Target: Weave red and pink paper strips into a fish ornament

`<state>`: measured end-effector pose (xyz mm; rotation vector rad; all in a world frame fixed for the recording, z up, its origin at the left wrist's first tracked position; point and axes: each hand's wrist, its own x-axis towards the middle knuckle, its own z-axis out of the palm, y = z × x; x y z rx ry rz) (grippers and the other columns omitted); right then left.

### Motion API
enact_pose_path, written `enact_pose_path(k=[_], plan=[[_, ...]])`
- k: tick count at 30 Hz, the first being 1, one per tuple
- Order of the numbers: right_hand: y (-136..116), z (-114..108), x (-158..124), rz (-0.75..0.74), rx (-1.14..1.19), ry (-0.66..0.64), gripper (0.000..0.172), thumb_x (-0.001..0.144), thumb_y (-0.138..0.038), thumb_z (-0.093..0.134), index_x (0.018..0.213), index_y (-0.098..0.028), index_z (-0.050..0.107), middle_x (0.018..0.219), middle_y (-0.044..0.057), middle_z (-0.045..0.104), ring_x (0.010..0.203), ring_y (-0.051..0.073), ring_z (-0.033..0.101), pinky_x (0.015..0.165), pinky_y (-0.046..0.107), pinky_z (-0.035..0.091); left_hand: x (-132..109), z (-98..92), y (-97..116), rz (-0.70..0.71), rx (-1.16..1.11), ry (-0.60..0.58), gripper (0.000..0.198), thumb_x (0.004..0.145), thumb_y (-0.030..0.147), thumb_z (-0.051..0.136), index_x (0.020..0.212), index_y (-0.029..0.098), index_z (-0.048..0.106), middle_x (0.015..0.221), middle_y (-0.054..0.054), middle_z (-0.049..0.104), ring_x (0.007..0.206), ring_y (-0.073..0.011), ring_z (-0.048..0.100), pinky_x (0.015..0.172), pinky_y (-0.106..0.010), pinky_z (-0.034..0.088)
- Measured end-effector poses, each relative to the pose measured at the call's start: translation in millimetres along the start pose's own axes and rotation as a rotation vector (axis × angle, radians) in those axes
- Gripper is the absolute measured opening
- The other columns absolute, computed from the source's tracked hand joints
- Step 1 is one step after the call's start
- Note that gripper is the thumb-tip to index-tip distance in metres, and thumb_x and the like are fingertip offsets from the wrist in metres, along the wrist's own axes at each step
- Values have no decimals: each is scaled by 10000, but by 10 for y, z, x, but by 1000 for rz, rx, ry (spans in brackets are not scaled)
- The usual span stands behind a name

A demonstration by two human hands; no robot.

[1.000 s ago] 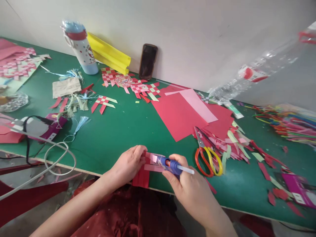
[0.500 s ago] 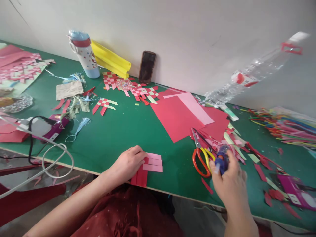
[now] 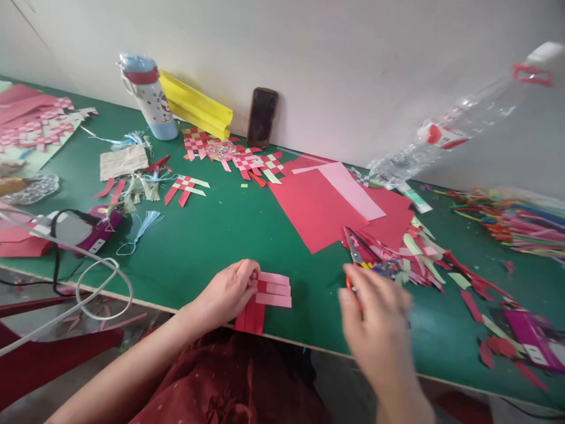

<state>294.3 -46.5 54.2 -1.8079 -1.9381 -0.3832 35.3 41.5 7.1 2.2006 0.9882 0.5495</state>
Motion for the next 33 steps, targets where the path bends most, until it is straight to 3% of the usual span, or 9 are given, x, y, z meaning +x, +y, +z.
enact_pose_path(k=[4, 7, 14, 20, 27, 30, 33], plan=[[-671, 294, 87, -135, 123, -301, 336, 961, -328, 485, 1255, -233, 618, 1265, 112, 594, 1140, 308, 483, 953, 481, 399, 5, 28, 1, -12, -23, 31, 243, 783, 56, 416, 980, 198, 424, 801, 10, 528, 695, -133, 511, 646, -253, 441], [-856, 466, 81, -149, 107, -403, 342, 971, -359, 463, 1245, -245, 634, 1375, 91, 550, 1229, 338, 427, 988, 519, 354, 10, 48, -3, -9, -21, 41, 258, 751, 46, 406, 957, 202, 414, 798, 7, 532, 694, -138, 511, 641, -255, 439], [-735, 466, 26, -98, 16, -426, 340, 970, -335, 459, 1259, -281, 631, 1394, 73, 556, 1252, 335, 431, 1001, 551, 321, 42, 24, 14, -55, 28, -17, 224, 785, 66, 390, 962, 197, 431, 843, -22, 565, 747, -166, 539, 699, -303, 471], [-625, 402, -68, -40, -27, -406, 345, 965, -332, 462, 1265, -296, 628, 1368, 90, 578, 1233, 358, 459, 976, 601, 332, 46, 14, 7, -51, 70, -70, 307, 786, 61, 414, 1061, 185, 466, 956, -61, 603, 872, -197, 582, 797, -354, 498], [-598, 411, -43, -28, 39, -402, 333, 974, -328, 444, 1233, -282, 648, 1357, 112, 570, 1239, 355, 452, 958, 583, 373, 11, -116, 7, 26, 17, -6, 263, 871, 68, 453, 1073, 185, 574, 972, -45, 601, 865, -158, 593, 791, -286, 503], [-568, 403, -22, -33, 68, -388, 355, 974, -326, 441, 1276, -251, 614, 1374, 129, 546, 1261, 354, 428, 966, 566, 377, 2, -211, 18, 23, 144, 57, 241, 901, 134, 515, 1116, 189, 607, 1040, -68, 607, 959, -201, 568, 868, -346, 495], [-562, 394, -54, -61, 96, -361, 407, 956, -348, 489, 1339, -223, 550, 1382, 137, 535, 1278, 344, 415, 992, 542, 364, -1, -229, 29, 46, 293, 21, 290, 895, 225, 593, 1182, 179, 602, 1085, -93, 603, 1029, -250, 521, 926, -413, 477]])
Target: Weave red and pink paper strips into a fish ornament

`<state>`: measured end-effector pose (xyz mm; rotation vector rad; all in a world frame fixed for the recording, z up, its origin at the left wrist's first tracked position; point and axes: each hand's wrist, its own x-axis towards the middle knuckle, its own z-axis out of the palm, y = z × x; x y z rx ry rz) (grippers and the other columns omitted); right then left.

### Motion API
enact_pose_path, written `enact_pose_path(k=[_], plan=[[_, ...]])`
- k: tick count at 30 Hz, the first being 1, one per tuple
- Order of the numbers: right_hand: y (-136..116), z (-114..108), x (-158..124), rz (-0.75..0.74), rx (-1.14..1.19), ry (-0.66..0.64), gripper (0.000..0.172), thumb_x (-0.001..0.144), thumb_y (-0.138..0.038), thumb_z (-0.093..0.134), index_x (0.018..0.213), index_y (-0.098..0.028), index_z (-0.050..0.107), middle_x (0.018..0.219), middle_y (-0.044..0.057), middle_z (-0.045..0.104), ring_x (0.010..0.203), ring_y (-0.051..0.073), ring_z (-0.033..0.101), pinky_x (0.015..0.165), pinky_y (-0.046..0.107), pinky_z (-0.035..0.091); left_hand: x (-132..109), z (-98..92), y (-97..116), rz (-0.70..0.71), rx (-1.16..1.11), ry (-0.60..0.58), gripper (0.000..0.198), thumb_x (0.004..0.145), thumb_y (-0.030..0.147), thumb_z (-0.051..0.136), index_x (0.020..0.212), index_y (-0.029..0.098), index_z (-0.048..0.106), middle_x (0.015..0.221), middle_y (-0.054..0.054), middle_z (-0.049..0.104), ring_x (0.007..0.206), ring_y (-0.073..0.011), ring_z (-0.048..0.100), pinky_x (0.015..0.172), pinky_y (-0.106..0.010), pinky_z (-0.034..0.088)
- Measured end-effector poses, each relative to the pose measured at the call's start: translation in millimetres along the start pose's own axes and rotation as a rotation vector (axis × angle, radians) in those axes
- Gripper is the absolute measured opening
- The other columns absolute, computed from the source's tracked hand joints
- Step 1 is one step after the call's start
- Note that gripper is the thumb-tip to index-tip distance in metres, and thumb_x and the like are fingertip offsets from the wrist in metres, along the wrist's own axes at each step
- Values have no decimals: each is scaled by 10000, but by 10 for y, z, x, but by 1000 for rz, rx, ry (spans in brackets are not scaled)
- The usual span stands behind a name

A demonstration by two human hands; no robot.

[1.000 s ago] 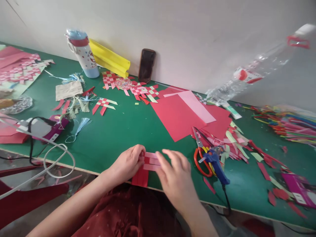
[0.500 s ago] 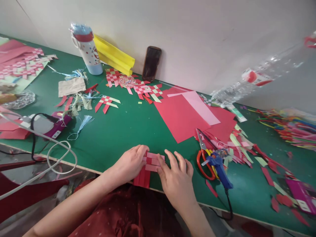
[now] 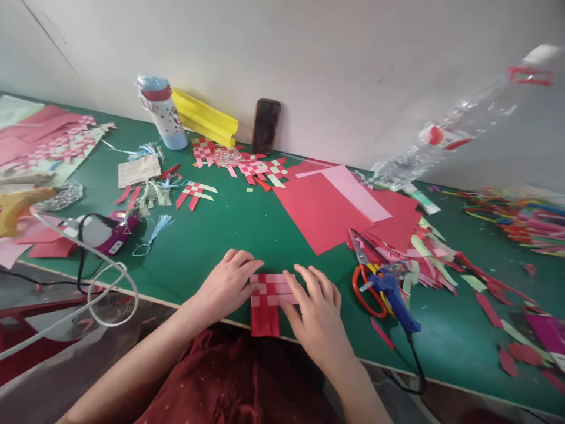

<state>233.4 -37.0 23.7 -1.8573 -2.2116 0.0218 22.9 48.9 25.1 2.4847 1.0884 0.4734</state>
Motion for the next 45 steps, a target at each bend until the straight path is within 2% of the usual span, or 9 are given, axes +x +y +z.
enact_pose_path(k=[4, 9, 15, 23, 26, 30, 36, 40, 45], plan=[[-53, 45, -95, -52, 57, 36, 498, 926, -405, 542, 1381, -205, 496, 1397, 138, 525, 1297, 338, 398, 1020, 526, 346, 9, 46, 51, 35, 51, -38, 231, 919, 211, 546, 1129, 148, 619, 1055, -104, 606, 1014, -250, 504, 927, -416, 472], [-185, 26, -131, -65, 143, 108, 311, 952, -354, 499, 1195, -241, 656, 1293, 110, 602, 1255, 307, 438, 1009, 488, 354, 13, 68, 90, 51, 88, -71, 209, 943, 148, 451, 1065, 150, 621, 999, -93, 600, 968, -234, 517, 915, -416, 462], [-270, 10, -187, -182, 163, 44, 283, 925, -413, 556, 1156, -310, 682, 1244, 50, 650, 1170, 283, 479, 1004, 478, 294, -36, 98, 61, 63, 99, -80, 239, 951, 123, 423, 1117, 149, 594, 1037, -93, 591, 980, -229, 520, 918, -408, 458], [-258, 93, -257, -152, 148, 1, 288, 940, -436, 525, 1152, -317, 680, 1271, 30, 650, 1166, 283, 490, 986, 487, 280, -67, 112, 74, 30, 65, -79, 246, 943, 121, 450, 1130, 180, 599, 1064, -85, 573, 991, -222, 511, 926, -404, 458], [-183, 37, -175, -138, 174, 45, 307, 956, -390, 503, 1206, -298, 656, 1244, 45, 659, 1159, 266, 500, 975, 452, 330, -53, 91, 99, 28, 54, -82, 237, 928, 112, 452, 1101, 178, 600, 1044, -83, 575, 983, -222, 512, 915, -401, 461], [-19, 39, 56, -17, 105, 94, 324, 961, -248, 478, 1246, -245, 633, 1258, 73, 651, 1179, 270, 493, 969, 444, 372, -28, 99, 121, 19, 42, -63, 218, 882, 95, 484, 1059, 176, 582, 1055, -84, 579, 1005, -231, 515, 923, -417, 446], [71, 115, 323, 6, 164, -16, 239, 927, -233, 534, 1119, -242, 675, 1303, 85, 616, 1212, 301, 470, 953, 494, 391, 12, 99, 145, -17, 12, -86, 158, 841, 84, 526, 962, 183, 547, 994, -57, 602, 975, -236, 506, 914, -421, 440], [69, 56, 369, 32, 365, -51, 126, 902, -197, 560, 866, -237, 674, 1217, 63, 660, 1188, 290, 494, 951, 491, 368, 27, 120, 136, -32, -78, -71, 191, 822, 66, 526, 966, 191, 530, 966, -43, 616, 964, -234, 528, 906, -416, 450], [96, -73, 391, 97, 479, -35, 136, 926, -229, 521, 842, -235, 628, 905, 24, 711, 908, 200, 625, 826, 360, 444, 68, 184, 125, -230, -494, 67, 426, 825, 155, 586, 1213, 229, 426, 978, -18, 597, 905, -178, 605, 839, -361, 507]])
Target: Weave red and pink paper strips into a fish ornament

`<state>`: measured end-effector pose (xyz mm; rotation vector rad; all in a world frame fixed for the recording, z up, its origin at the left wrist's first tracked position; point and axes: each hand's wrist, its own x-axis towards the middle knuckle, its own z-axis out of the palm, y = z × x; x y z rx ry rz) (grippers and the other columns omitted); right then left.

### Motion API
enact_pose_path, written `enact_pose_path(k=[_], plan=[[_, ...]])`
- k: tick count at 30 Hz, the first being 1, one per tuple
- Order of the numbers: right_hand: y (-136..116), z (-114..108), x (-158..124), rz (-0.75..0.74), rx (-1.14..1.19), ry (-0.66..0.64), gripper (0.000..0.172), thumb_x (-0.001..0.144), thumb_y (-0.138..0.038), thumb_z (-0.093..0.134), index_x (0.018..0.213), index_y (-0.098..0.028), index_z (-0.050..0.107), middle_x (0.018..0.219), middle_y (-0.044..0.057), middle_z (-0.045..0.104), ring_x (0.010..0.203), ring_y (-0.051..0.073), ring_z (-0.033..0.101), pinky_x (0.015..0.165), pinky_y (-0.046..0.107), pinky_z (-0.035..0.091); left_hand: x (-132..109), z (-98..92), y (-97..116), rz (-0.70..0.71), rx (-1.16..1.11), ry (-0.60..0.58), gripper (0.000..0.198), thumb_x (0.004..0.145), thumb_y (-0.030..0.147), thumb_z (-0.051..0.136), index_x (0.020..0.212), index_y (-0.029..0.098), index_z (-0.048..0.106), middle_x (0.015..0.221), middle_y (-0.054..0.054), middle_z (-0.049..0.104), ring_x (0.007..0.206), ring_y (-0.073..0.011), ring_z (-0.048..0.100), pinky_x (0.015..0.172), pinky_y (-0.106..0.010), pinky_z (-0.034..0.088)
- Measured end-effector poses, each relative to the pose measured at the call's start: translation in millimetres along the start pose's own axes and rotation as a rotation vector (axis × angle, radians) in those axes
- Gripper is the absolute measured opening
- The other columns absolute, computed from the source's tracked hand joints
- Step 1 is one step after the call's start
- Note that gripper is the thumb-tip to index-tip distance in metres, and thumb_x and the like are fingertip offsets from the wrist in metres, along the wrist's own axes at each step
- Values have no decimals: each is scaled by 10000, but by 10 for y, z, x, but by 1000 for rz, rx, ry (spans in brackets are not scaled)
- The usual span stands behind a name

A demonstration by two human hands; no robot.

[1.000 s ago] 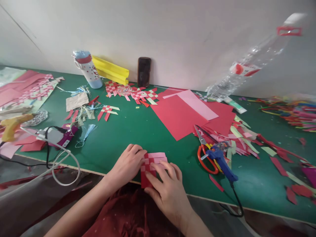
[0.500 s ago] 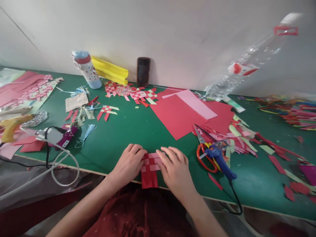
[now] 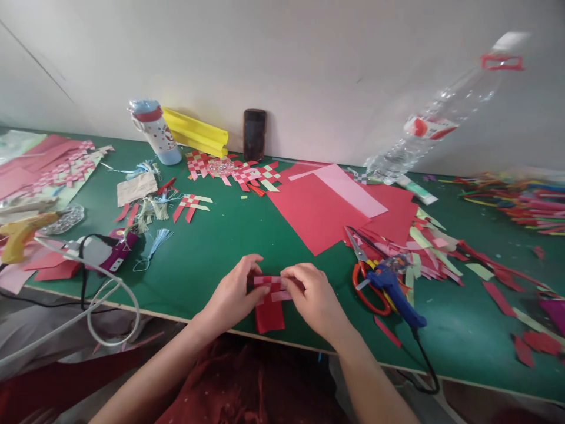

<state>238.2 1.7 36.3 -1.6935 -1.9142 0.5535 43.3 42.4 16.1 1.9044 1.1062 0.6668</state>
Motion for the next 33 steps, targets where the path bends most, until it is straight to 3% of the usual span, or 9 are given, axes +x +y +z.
enact_pose_path(k=[3, 8, 13, 18, 23, 28, 33], plan=[[-29, -31, -6, 43, 62, 35, 173, 951, -280, 487, 842, -233, 613, 802, -6, 690, 761, 158, 631, 735, 288, 468, 42, 35, 25, -111, -252, -11, 534, 813, 190, 621, 1280, 224, 365, 915, 4, 606, 797, -141, 623, 752, -305, 518], [-65, -16, -36, 148, 241, 51, 214, 947, -352, 493, 825, -229, 618, 742, -18, 678, 685, 141, 620, 638, 241, 462, 81, 84, 87, -208, -388, -19, 543, 809, 213, 622, 1288, 220, 368, 771, 51, 591, 633, -106, 555, 632, -246, 470], [-41, -19, -49, 187, 276, 51, 225, 935, -366, 500, 828, -226, 639, 771, 4, 697, 703, 154, 635, 636, 247, 473, 80, 82, 110, -227, -387, -37, 542, 808, 226, 627, 1293, 234, 385, 786, 44, 609, 666, -115, 572, 666, -256, 466], [-22, -12, -32, 175, 335, 44, 190, 896, -367, 565, 994, -245, 673, 965, 30, 714, 850, 171, 667, 727, 267, 511, 81, 69, 130, -229, -374, -54, 567, 799, 234, 634, 1309, 231, 386, 776, 40, 608, 669, -127, 583, 657, -261, 462], [-45, 30, -18, 162, 385, 13, 160, 899, -321, 540, 868, -247, 678, 886, 15, 701, 847, 169, 654, 764, 275, 504, 82, 82, 123, -193, -335, -73, 612, 803, 216, 620, 1356, 255, 363, 775, 46, 597, 671, -126, 574, 648, -255, 448], [-67, 40, -34, 210, 410, 8, 208, 913, -349, 508, 839, -223, 657, 850, 15, 694, 750, 153, 641, 690, 258, 495, 71, 71, 130, -196, -336, -105, 567, 813, 221, 606, 1340, 247, 398, 754, 49, 573, 644, -120, 545, 616, -242, 427], [-78, 7, -34, 233, 408, -12, 237, 914, -390, 522, 829, -218, 662, 810, 8, 694, 745, 155, 629, 690, 252, 474, 77, 1, 136, -170, -373, -115, 413, 817, 292, 647, 1199, 210, 514, 808, 24, 602, 689, -123, 552, 638, -235, 436]])
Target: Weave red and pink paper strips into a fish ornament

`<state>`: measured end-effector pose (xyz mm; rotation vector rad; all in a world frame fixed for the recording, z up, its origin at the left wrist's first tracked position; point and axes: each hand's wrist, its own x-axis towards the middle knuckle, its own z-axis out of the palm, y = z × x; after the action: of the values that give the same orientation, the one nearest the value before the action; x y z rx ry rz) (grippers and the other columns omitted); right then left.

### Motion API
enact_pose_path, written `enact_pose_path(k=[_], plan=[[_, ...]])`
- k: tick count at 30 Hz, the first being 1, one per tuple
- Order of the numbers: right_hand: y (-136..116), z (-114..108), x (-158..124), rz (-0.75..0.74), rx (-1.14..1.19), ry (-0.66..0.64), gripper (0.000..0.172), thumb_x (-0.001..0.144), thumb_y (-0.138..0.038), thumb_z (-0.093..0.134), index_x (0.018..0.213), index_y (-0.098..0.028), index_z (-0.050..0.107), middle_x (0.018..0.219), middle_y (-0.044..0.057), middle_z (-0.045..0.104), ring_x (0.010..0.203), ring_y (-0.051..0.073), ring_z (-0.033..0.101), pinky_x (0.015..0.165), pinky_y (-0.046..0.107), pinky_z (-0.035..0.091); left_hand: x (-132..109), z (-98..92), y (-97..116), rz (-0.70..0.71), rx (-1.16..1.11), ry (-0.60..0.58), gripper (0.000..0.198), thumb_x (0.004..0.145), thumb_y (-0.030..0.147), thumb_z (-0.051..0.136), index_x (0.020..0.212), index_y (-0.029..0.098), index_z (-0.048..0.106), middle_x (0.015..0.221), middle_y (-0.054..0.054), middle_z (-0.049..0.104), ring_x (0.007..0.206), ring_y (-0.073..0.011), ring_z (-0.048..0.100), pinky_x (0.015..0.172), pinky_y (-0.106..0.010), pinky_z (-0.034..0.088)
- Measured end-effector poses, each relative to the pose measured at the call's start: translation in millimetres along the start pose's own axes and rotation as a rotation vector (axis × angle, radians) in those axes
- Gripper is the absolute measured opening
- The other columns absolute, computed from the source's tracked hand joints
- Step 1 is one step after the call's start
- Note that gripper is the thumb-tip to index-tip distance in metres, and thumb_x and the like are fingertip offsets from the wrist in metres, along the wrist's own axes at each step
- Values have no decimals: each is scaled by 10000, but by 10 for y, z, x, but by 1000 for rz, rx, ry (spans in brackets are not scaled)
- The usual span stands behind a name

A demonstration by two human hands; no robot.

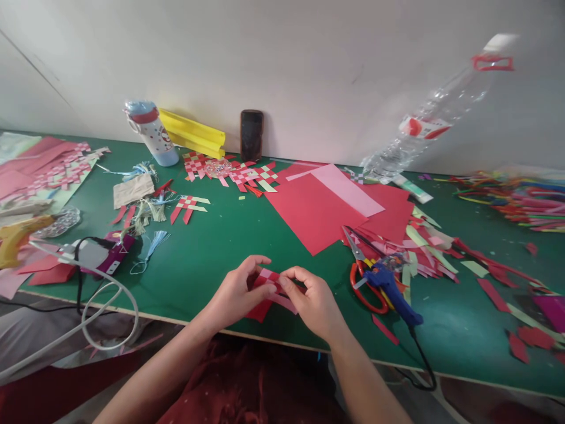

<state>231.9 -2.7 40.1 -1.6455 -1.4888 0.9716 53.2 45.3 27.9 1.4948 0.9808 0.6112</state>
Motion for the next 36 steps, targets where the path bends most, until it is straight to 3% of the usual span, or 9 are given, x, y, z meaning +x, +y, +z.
enact_pose_path(k=[3, 9, 18, 28, 31, 36], plan=[[-4, -6, 0, 21, 13, -9, 262, 915, -416, 519, 841, -212, 665, 792, 10, 695, 720, 155, 625, 649, 244, 470, -11, -73, 25, -6, -12, -6, 273, 858, 395, 615, 1024, 178, 603, 852, -12, 636, 713, -130, 560, 641, -233, 437], [-19, -13, -1, 65, 120, -33, 264, 902, -446, 547, 886, -210, 664, 789, 4, 698, 725, 154, 635, 660, 237, 478, -35, -137, 65, -55, 27, 46, 320, 883, 456, 561, 788, 156, 619, 629, 29, 532, 540, -85, 425, 504, -196, 327], [21, -94, -26, 45, 15, 44, 308, 918, -470, 505, 794, -209, 610, 669, -14, 613, 625, 141, 551, 596, 241, 430, -24, -109, 43, -119, -145, 120, 360, 850, 501, 596, 766, 151, 587, 581, 32, 545, 460, -76, 469, 433, -178, 375], [2, -91, -18, 39, 20, 45, 306, 923, -462, 503, 776, -211, 600, 693, -7, 619, 648, 145, 549, 629, 251, 442, -30, -80, 37, -95, -175, 179, 377, 842, 517, 614, 742, 156, 575, 565, 43, 526, 442, -69, 448, 414, -180, 371], [-1, -107, -16, 43, 25, 37, 308, 918, -465, 509, 763, -212, 593, 664, -15, 600, 625, 141, 539, 612, 249, 438, -22, -90, 43, -91, -204, 131, 378, 850, 518, 613, 781, 146, 596, 597, 33, 549, 471, -68, 462, 444, -180, 374], [-43, -127, -7, 44, 54, -37, 309, 913, -466, 515, 762, -210, 600, 664, -23, 595, 605, 127, 518, 574, 236, 417, 20, -118, 45, -86, -361, -65, 381, 773, 448, 729, 956, 138, 604, 793, -20, 650, 618, -100, 578, 550, -201, 446]])
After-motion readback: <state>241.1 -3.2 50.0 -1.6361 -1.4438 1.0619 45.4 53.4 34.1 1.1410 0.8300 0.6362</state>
